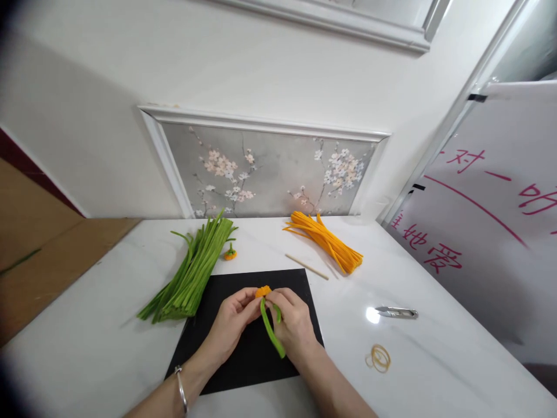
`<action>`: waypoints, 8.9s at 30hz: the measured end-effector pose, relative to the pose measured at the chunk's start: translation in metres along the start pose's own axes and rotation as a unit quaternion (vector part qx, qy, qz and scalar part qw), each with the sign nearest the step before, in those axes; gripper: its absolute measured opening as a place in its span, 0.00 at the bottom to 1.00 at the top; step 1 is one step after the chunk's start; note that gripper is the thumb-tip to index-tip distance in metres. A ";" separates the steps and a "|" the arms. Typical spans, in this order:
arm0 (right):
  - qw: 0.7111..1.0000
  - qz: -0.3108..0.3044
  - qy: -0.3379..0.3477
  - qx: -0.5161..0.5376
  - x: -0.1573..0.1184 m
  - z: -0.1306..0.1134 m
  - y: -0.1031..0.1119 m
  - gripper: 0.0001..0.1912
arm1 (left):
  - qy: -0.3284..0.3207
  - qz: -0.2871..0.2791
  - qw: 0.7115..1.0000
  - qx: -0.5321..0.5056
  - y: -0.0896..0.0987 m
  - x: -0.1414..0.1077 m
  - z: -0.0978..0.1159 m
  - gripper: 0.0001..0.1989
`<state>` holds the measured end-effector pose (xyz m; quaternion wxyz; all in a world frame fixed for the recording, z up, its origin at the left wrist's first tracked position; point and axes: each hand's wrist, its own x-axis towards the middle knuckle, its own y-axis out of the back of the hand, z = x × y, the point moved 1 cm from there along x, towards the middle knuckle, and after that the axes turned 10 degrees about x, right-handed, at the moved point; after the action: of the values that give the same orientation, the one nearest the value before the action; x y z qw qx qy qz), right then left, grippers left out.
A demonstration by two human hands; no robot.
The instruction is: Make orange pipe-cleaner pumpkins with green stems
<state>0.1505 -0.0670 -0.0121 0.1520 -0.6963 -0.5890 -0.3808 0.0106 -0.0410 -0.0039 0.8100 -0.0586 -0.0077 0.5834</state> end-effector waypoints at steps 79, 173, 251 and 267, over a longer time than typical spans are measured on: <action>0.966 -0.127 -0.203 0.094 -0.003 0.001 0.021 0.13 | 0.063 -0.107 0.992 -0.026 -0.007 -0.004 -0.001 0.14; 0.950 -0.244 -0.177 0.076 0.008 -0.005 0.049 0.08 | 0.192 -0.182 0.961 -0.085 -0.003 -0.014 0.008 0.12; 0.988 -0.152 -0.032 -0.003 -0.001 -0.005 0.036 0.12 | 0.124 -0.104 0.978 -0.133 -0.008 -0.010 -0.001 0.15; 0.971 -0.164 -0.172 -0.009 0.003 -0.008 0.034 0.07 | 0.071 -0.113 0.989 -0.069 -0.010 -0.009 -0.006 0.10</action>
<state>0.1794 -0.0793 0.0037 -0.0218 -0.6464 -0.7092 -0.2805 0.0175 -0.0529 -0.0087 0.8633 -0.1541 0.0030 0.4806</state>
